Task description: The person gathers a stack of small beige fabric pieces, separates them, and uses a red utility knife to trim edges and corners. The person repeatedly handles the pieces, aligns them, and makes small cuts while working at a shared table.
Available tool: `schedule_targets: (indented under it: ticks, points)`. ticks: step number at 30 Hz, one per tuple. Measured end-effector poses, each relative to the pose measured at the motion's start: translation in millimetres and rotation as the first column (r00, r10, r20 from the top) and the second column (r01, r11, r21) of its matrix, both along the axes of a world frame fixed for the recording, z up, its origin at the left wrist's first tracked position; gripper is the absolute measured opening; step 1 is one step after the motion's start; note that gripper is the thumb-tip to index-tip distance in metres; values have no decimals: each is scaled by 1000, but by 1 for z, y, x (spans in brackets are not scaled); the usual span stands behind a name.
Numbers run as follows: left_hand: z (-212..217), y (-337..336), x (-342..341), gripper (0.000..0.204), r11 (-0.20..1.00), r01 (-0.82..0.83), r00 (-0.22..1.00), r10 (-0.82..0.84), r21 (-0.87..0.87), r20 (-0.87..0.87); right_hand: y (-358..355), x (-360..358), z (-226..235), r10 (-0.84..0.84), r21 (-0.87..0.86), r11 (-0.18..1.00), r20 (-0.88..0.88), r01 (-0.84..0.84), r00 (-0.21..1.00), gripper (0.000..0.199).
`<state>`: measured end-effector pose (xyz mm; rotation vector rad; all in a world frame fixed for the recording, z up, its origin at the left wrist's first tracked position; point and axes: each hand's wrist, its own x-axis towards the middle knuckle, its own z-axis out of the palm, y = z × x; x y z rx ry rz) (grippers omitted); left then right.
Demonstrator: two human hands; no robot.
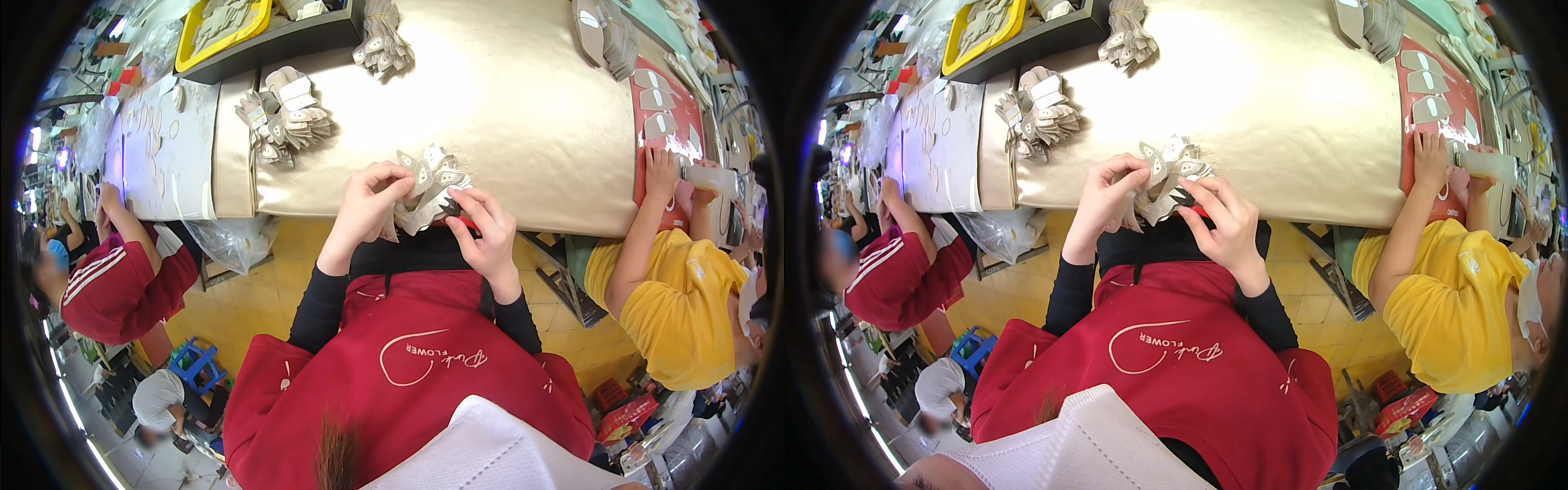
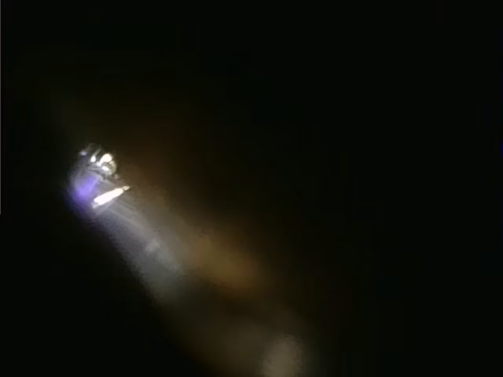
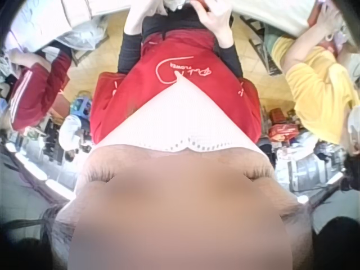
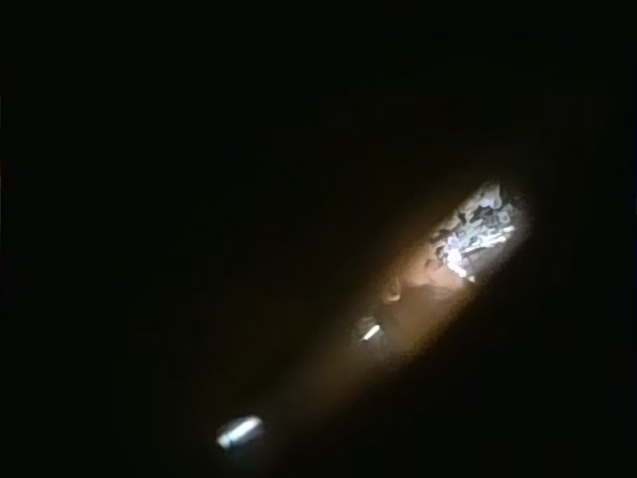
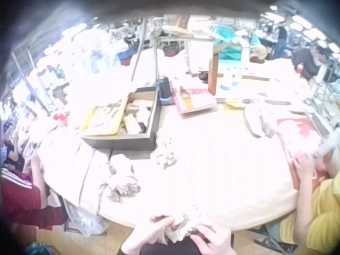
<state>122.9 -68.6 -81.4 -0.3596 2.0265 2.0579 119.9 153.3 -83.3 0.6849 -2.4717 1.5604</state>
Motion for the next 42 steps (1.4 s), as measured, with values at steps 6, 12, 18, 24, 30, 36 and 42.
schedule_targets:
  ticks: [6,12,18,24,30,36,42]
  points:
    - [7,3,2,12,980,93,987,-115,-175,-116,-9,-18,9,57,212,977,-79,-39,995,33]
    - [10,1,0,10,943,134,972,-184,-305,-143,-11,-24,11,58,270,962,-50,-42,997,32]
    - [9,-1,-1,9,924,171,950,-247,-341,-192,-8,-24,11,96,263,960,-6,-91,995,24]
    - [8,-13,-5,9,908,347,909,-387,-234,-155,3,-31,10,242,139,960,36,-245,970,19]
    - [10,-16,-10,11,863,421,853,-481,-278,-201,11,-31,11,318,166,932,48,-322,947,20]
    - [13,-14,-10,13,857,431,868,-479,-284,-128,9,-28,12,228,130,965,4,-226,974,21]
    - [11,-11,-11,17,863,412,879,-461,-293,-120,7,-19,18,309,227,929,-48,-291,950,26]
